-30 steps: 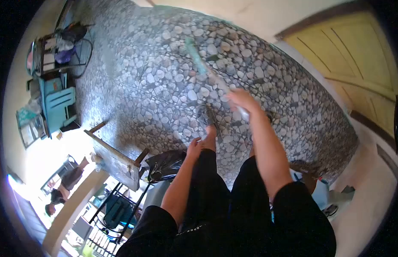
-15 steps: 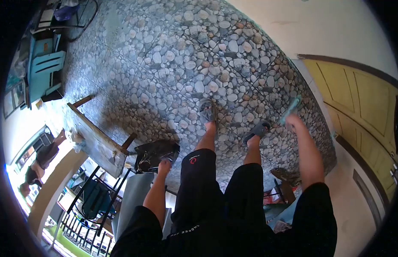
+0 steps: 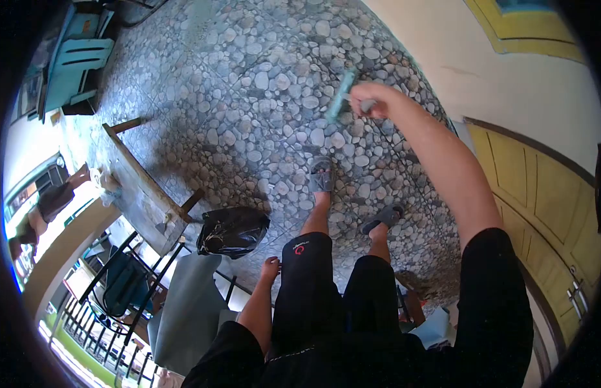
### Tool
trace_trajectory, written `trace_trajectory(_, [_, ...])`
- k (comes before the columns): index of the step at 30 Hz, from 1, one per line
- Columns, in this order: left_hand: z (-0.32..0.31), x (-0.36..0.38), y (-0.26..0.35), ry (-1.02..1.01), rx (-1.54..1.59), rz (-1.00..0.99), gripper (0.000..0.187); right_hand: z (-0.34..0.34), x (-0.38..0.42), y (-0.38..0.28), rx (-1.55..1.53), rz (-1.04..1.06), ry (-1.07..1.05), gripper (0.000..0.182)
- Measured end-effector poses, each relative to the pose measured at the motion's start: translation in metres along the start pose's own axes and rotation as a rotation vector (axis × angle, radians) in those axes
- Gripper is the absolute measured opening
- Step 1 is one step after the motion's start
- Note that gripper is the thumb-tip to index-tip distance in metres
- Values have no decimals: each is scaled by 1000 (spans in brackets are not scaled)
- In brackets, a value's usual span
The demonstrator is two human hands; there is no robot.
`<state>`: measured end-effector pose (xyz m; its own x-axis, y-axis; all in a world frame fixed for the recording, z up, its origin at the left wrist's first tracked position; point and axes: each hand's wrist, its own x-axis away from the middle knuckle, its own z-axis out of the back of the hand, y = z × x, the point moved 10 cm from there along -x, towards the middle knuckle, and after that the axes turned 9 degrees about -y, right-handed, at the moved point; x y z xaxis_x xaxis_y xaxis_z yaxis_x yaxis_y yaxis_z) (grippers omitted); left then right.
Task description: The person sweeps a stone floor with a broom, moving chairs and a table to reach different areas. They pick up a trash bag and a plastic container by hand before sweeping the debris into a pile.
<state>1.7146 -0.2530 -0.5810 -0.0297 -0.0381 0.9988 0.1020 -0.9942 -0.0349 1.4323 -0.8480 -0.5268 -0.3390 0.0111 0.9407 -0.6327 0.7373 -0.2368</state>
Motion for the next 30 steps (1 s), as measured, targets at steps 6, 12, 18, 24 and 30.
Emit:
trace_trajectory(6, [6,11,-12,19,108,-2,32,-78,-28,-95,-49,113,-97,3])
trace_trajectory(12, [28,17,-20,62,114,15,33,-93,-56,-111,99,189,27,9])
trace_trajectory(18, [33,13,-2,69,85,-16,32,-88,27,25,-197,309,62,28])
trace_trajectory(24, [11,5,21,40,40,-64,32,-102,154,228,-794,-69,100,15])
trace_trajectory(30, [-3,-7,14,12,12,-42,33,-25,203,371,-310,-471,334,16])
